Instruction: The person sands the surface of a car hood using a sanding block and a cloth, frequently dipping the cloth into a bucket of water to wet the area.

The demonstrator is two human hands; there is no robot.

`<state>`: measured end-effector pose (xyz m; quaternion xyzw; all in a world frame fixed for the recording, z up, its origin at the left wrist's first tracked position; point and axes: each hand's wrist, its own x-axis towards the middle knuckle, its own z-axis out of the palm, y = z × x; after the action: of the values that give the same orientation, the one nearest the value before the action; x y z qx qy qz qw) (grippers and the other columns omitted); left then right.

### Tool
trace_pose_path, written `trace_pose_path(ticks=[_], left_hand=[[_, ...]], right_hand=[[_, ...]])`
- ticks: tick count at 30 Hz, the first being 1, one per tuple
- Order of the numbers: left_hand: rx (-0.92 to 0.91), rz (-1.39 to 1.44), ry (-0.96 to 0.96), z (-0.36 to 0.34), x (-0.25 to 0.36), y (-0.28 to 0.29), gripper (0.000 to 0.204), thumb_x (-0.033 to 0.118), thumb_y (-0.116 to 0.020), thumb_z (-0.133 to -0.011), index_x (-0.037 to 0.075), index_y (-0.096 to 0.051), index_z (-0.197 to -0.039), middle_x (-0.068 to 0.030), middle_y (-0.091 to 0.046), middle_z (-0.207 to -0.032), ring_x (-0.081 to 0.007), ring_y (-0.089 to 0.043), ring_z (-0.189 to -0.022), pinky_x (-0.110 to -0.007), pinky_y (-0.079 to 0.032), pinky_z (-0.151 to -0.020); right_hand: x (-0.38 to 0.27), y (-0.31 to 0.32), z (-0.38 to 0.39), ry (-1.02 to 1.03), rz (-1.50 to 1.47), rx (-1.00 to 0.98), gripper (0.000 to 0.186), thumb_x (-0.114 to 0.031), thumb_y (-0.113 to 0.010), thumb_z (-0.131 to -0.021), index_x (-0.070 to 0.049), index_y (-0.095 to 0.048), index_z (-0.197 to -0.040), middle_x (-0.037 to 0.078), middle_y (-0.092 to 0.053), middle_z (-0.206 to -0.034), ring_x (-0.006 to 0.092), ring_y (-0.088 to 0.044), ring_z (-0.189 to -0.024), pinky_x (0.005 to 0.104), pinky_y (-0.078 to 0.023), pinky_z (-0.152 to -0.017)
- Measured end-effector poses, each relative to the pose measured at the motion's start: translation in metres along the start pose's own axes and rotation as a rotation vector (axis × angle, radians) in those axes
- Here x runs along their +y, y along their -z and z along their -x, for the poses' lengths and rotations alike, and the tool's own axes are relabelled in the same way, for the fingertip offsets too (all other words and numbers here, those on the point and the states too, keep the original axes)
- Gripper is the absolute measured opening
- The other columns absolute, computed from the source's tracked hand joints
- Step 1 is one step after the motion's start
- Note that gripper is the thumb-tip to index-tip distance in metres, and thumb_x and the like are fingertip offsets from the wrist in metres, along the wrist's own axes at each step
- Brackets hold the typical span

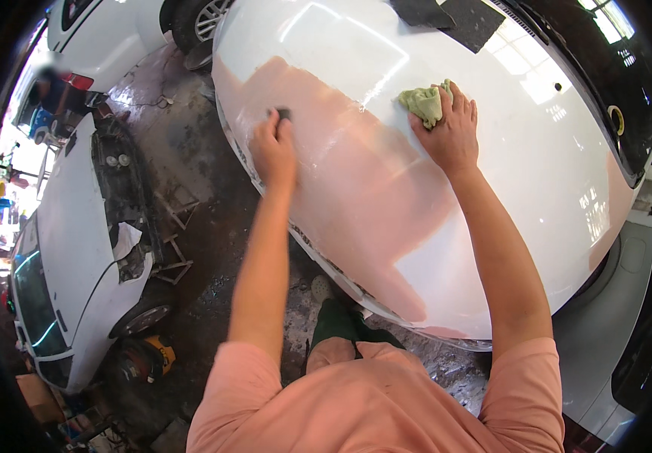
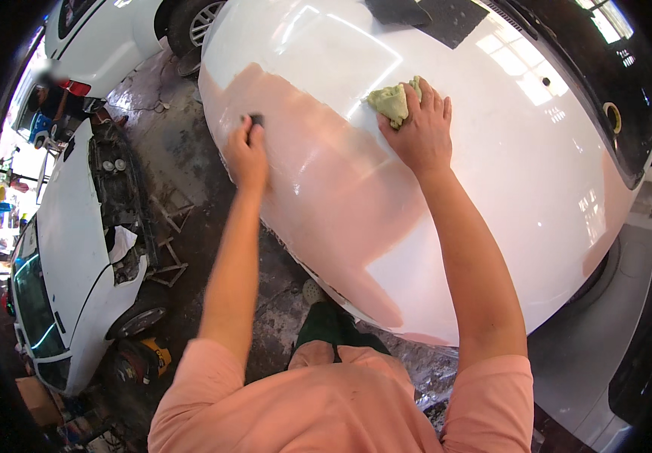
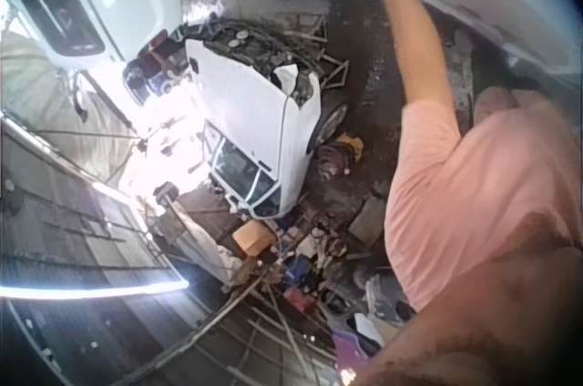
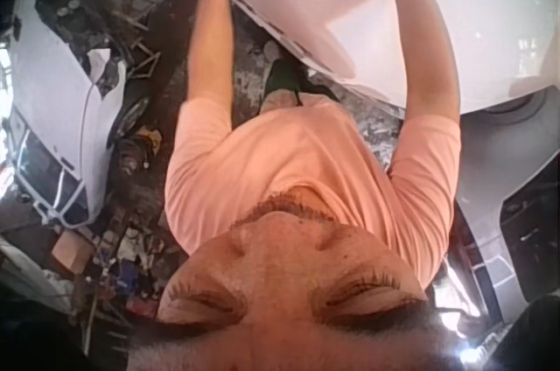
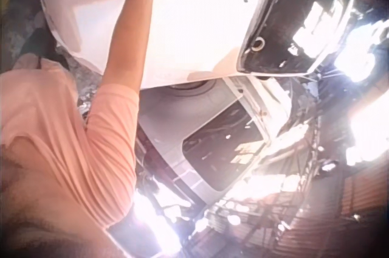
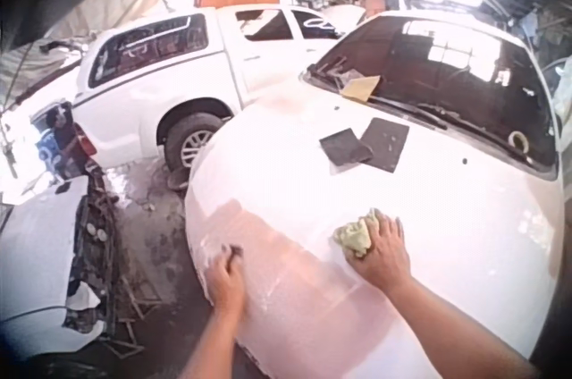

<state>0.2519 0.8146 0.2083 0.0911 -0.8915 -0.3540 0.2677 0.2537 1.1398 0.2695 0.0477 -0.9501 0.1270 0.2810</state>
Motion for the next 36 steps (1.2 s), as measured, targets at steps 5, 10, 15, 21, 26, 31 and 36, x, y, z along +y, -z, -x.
trace_pose_path(ticks=[5, 10, 15, 21, 26, 31, 36], left_hand=[[-0.014, -0.038, -0.321, 0.166, 0.039, -0.001, 0.042, 0.026, -0.073, -0.1, 0.009, -0.07, -0.138, -0.0133, -0.071, -0.124, -0.0352, -0.065, -0.114, -0.049, -0.048, -0.104], [0.11, -0.022, 0.01, 0.013, -0.046, 0.019, 0.039, 0.025, -0.072, -0.1, 0.005, -0.072, -0.134, -0.0141, -0.072, -0.125, -0.0368, -0.065, -0.111, -0.046, -0.049, -0.101], [0.076, 0.018, -0.037, 0.084, -0.019, 0.001, 0.039, 0.024, -0.072, -0.1, 0.006, -0.071, -0.135, -0.0157, -0.071, -0.12, -0.0372, -0.064, -0.114, -0.048, -0.049, -0.102], [0.051, 0.024, -0.105, 0.138, -0.024, 0.009, 0.043, 0.029, -0.072, -0.1, 0.008, -0.07, -0.138, -0.0163, -0.07, -0.13, -0.0385, -0.062, -0.123, -0.05, -0.047, -0.108], [0.161, 0.001, 0.147, 0.008, -0.066, 0.023, 0.041, 0.028, -0.07, -0.102, 0.006, -0.07, -0.136, -0.0153, -0.072, -0.129, -0.037, -0.063, -0.121, -0.045, -0.048, -0.105], [0.083, -0.04, -0.03, 0.198, -0.012, 0.017, 0.038, 0.024, -0.07, -0.101, 0.006, -0.069, -0.135, -0.0166, -0.07, -0.126, -0.0366, -0.063, -0.121, -0.051, -0.047, -0.106], [0.134, 0.105, 0.089, 0.109, -0.049, 0.018, 0.038, 0.025, -0.071, -0.101, 0.004, -0.07, -0.133, -0.0179, -0.07, -0.129, -0.0376, -0.062, -0.123, -0.048, -0.048, -0.107]], right_hand=[[0.018, 0.005, 0.004, -0.011, 0.054, 0.001, 0.07, -0.047, -0.076, -0.092, -0.01, -0.054, -0.146, 0.018, -0.05, -0.156, 0.039, -0.048, -0.144, 0.0604, -0.03, -0.126], [0.002, 0.001, -0.002, 0.017, 0.023, 0.007, 0.07, -0.048, -0.075, -0.092, -0.009, -0.055, -0.146, 0.019, -0.05, -0.156, 0.0406, -0.048, -0.143, 0.0605, -0.03, -0.126], [0.013, -0.002, 0.002, -0.006, 0.056, -0.005, 0.07, -0.05, -0.073, -0.093, -0.01, -0.054, -0.147, 0.019, -0.049, -0.157, 0.0392, -0.048, -0.144, 0.0595, -0.029, -0.126], [0.016, 0.004, 0.002, -0.008, 0.056, -0.012, 0.073, -0.05, -0.073, -0.093, -0.011, -0.052, -0.151, 0.02, -0.048, -0.157, 0.0385, -0.045, -0.147, 0.0585, -0.029, -0.127], [0.001, -0.006, 0.0, 0.015, 0.02, -0.006, 0.074, -0.05, -0.073, -0.093, -0.009, -0.052, -0.15, 0.021, -0.048, -0.157, 0.0379, -0.044, -0.148, 0.0581, -0.029, -0.127], [0.016, 0.004, 0.004, -0.009, 0.054, -0.027, 0.074, -0.05, -0.073, -0.093, -0.008, -0.052, -0.15, 0.022, -0.048, -0.157, 0.038, -0.044, -0.148, 0.0583, -0.029, -0.126], [0.011, 0.004, -0.001, 0.003, 0.056, -0.03, 0.074, -0.049, -0.073, -0.093, -0.008, -0.052, -0.15, 0.022, -0.048, -0.157, 0.0386, -0.045, -0.148, 0.0581, -0.029, -0.126]])
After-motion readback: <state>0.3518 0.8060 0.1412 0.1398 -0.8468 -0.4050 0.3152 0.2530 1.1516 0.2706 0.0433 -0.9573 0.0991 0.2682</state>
